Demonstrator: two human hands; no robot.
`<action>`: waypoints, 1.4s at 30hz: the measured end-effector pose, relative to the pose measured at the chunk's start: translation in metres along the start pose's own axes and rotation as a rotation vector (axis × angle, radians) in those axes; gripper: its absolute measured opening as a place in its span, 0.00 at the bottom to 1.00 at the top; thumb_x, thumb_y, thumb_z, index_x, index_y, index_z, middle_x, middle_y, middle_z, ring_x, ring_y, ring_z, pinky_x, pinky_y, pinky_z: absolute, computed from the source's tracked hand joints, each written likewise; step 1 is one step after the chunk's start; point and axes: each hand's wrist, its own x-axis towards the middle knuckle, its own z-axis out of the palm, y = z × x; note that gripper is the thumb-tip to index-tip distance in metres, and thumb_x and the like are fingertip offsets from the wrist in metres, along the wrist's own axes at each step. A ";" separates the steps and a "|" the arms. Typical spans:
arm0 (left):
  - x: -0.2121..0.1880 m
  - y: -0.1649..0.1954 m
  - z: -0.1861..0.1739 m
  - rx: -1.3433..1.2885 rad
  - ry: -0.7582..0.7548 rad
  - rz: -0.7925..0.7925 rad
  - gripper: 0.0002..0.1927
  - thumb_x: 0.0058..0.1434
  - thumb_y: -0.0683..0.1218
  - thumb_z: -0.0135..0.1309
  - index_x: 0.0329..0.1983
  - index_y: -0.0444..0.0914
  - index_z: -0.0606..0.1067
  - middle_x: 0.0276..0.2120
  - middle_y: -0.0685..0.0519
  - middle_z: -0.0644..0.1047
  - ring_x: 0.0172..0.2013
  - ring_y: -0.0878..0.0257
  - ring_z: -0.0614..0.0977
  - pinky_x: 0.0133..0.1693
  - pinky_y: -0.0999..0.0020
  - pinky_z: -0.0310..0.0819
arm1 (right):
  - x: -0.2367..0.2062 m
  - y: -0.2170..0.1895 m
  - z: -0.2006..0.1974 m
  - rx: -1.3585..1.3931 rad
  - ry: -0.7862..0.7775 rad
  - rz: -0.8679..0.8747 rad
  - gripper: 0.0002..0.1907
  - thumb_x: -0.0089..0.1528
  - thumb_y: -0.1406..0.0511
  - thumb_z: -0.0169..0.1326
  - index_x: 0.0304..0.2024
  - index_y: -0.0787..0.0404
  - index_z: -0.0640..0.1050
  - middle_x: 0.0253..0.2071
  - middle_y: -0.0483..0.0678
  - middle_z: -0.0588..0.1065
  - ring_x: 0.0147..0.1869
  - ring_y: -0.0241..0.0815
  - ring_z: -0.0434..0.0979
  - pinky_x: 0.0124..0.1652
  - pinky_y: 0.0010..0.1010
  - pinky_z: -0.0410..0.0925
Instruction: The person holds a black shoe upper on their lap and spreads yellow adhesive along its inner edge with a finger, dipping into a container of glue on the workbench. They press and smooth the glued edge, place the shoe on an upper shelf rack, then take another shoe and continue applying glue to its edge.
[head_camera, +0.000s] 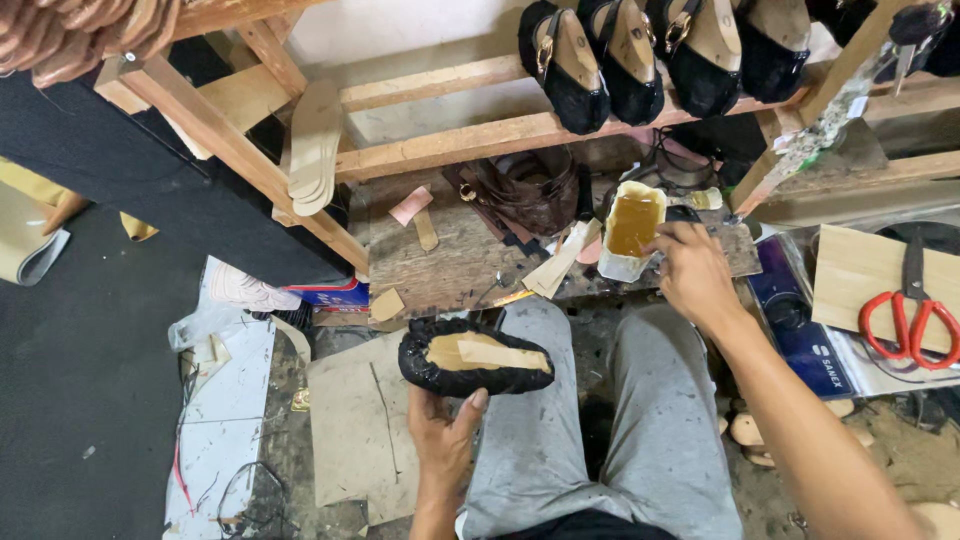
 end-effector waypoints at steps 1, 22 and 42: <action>0.003 0.007 -0.004 0.021 -0.034 0.015 0.45 0.51 0.35 0.65 0.71 0.33 0.57 0.62 0.44 0.71 0.59 0.57 0.76 0.59 0.62 0.72 | 0.001 -0.005 -0.005 -0.041 -0.041 0.023 0.19 0.50 0.75 0.53 0.42 0.59 0.83 0.54 0.51 0.75 0.62 0.55 0.71 0.57 0.47 0.65; 0.010 0.063 0.077 0.341 -0.338 0.700 0.44 0.52 0.40 0.76 0.67 0.40 0.62 0.65 0.37 0.72 0.66 0.41 0.77 0.68 0.49 0.75 | -0.100 -0.187 -0.145 0.799 -0.033 -0.138 0.39 0.68 0.46 0.33 0.58 0.69 0.80 0.48 0.52 0.68 0.55 0.48 0.65 0.63 0.41 0.59; 0.004 0.072 0.070 0.359 -0.420 0.595 0.45 0.49 0.41 0.75 0.67 0.39 0.63 0.66 0.38 0.73 0.66 0.43 0.78 0.66 0.54 0.77 | -0.076 -0.190 -0.155 0.287 0.157 -0.457 0.31 0.69 0.46 0.32 0.53 0.51 0.83 0.42 0.46 0.71 0.50 0.49 0.64 0.61 0.52 0.52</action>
